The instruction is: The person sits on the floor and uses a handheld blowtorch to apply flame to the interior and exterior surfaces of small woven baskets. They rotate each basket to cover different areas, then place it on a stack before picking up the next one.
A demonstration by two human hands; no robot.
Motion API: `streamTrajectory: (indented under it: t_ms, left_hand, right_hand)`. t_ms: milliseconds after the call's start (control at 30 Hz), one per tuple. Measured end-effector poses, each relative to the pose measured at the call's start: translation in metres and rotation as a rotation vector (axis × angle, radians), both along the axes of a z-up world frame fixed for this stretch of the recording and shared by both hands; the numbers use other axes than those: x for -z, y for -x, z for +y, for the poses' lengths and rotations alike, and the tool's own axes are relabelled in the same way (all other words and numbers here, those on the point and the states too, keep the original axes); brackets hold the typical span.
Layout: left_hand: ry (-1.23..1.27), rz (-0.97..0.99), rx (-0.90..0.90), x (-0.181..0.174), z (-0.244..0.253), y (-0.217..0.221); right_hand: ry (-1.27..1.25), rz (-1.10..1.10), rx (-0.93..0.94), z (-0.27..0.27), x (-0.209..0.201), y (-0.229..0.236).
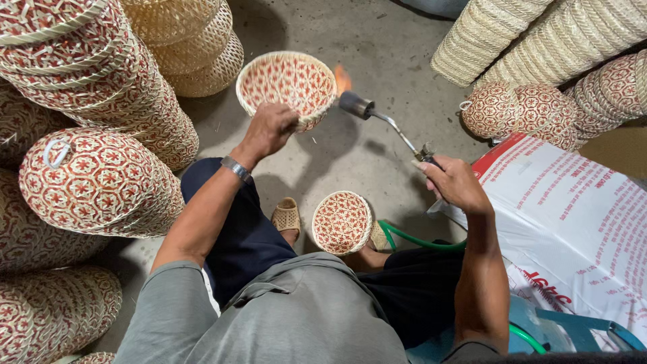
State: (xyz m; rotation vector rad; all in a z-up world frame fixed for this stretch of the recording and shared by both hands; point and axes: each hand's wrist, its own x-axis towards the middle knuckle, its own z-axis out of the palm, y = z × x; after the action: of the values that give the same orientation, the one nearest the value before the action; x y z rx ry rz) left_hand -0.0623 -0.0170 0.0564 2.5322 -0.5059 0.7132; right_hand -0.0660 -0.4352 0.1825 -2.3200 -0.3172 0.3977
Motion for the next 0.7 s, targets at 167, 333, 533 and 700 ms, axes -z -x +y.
streamTrajectory:
  t_ms: [167,333,533,700]
  left_hand:
    - [-0.277,-0.152,0.019,0.011,-0.012,0.015]
    - [-0.391,-0.139,0.096,0.017,-0.026,0.024]
    - [-0.343,-0.176,0.161,0.015,-0.053,0.031]
    - [-0.250,-0.207,0.136,0.023,-0.066,0.043]
  right_hand:
    - [0.084,-0.039,0.065,0.014,-0.006,0.004]
    - [0.117,-0.057,0.127,0.030,-0.011,-0.008]
    - [0.020,-0.232,-0.006,0.055,0.023,-0.030]
    - [-0.100,-0.188,0.160,0.057,0.054,-0.020]
